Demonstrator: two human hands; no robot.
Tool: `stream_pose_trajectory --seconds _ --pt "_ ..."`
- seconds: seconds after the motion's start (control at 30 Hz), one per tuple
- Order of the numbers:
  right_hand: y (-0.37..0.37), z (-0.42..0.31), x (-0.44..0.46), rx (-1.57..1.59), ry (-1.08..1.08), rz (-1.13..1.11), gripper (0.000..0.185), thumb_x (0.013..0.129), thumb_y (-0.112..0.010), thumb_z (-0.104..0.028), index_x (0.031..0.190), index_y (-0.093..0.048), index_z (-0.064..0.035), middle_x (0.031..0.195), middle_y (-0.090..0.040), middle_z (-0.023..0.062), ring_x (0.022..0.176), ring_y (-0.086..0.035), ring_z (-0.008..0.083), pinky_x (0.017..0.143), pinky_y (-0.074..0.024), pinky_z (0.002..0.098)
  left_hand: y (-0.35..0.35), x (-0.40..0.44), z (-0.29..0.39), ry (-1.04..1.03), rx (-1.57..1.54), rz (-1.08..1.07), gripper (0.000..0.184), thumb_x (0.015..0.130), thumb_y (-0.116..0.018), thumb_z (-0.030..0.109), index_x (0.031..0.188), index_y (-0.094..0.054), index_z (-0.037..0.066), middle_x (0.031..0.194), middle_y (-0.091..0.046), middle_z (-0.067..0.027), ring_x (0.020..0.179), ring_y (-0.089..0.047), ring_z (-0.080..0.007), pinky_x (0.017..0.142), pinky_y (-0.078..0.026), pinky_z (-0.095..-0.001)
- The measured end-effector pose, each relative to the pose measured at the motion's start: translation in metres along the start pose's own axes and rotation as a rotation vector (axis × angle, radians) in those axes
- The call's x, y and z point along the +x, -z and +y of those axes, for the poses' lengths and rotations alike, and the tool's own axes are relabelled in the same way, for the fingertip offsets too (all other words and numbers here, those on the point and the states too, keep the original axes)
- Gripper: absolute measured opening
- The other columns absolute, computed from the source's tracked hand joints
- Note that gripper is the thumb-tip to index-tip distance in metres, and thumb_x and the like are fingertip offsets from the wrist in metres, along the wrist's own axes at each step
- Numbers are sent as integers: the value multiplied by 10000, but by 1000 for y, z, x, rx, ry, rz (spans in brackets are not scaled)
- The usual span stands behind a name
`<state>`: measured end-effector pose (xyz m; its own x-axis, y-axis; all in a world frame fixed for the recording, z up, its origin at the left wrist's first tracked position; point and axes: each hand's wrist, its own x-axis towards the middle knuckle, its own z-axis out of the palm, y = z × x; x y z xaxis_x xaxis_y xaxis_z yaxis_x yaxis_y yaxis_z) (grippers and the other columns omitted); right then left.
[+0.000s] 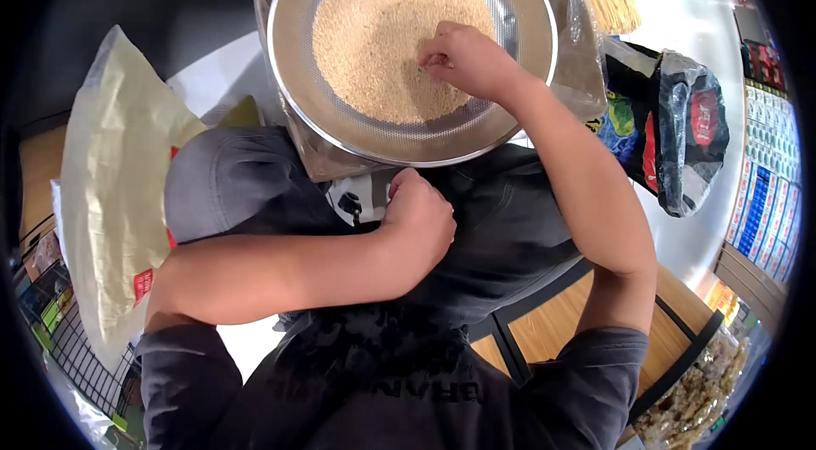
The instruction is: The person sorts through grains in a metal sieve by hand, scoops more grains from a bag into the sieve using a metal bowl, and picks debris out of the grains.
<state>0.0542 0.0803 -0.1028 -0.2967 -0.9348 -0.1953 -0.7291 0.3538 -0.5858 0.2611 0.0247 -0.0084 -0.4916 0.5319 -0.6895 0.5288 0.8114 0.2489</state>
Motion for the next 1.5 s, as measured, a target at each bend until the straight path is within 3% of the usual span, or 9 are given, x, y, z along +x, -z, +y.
stream_pose_trajectory --seconds 0.1,0.2,0.47,0.63,0.8,1.1,1.27,1.4,1.5 --pt "0 -6 2 -15 -25 -2 166 847 -734 -92 1012 -750 -86 873 -593 88 717 -599 224 680 -501 350 5 -5 -3 26 72 15 185 862 -623 145 964 -774 120 885 -688 -26 816 -634 -216 680 -407 -406" --pt "2 -14 6 -18 -157 -23 156 822 -739 -96 978 -746 -93 889 -636 102 817 -652 273 754 -539 371 9 -3 -6 32 151 37 172 848 -626 141 951 -761 112 829 -642 -17 775 -589 -192 654 -388 -391" --pt "-8 -12 13 -26 -145 -55 177 800 -738 -65 976 -739 -51 872 -642 106 781 -646 243 727 -540 347 20 -15 -7 10 163 106 156 823 -611 146 903 -726 77 811 -604 -14 753 -555 -191 646 -391 -382" --pt "-10 -12 16 22 -171 -44 182 795 -739 -54 976 -735 -39 896 -662 107 773 -639 230 731 -542 341 12 -13 -5 132 236 126 152 840 -600 129 917 -723 83 807 -598 -9 754 -547 -190 655 -398 -381" --pt "-9 -10 15 2 -173 -35 168 796 -738 -55 964 -729 -38 888 -662 106 771 -639 228 726 -542 340 9 -12 -4 61 238 98 157 851 -592 116 931 -723 85 820 -604 -15 766 -552 -195 657 -394 -380" --pt "2 -13 12 71 -238 -52 128 859 -712 -93 975 -692 -44 800 -633 81 702 -594 190 687 -505 329 12 -9 -6 86 206 115 177 834 -609 120 952 -735 82 850 -618 -33 795 -555 -197 682 -387 -384" --pt "42 -9 -2 165 -156 196 124 947 -672 -142 1003 -662 -31 764 -561 19 691 -513 107 664 -457 282 22 -10 -15 88 206 129 172 824 -633 143 947 -741 91 864 -617 -37 803 -552 -188 697 -376 -376" --pt "80 -28 -33 402 -392 327 135 990 -656 -174 1010 -655 -40 779 -562 -53 710 -486 45 665 -430 223 26 -13 -18 105 176 159 158 819 -660 161 943 -746 117 870 -598 -18 836 -567 -188 724 -366 -361" --pt "95 -24 -69 364 -552 504 164 1002 -640 -188 1000 -657 -24 800 -599 -38 725 -547 54 666 -450 219 25 -14 -16 113 181 167 176 810 -678 183 960 -744 117 879 -604 -22 844 -575 -188 738 -367 -368"
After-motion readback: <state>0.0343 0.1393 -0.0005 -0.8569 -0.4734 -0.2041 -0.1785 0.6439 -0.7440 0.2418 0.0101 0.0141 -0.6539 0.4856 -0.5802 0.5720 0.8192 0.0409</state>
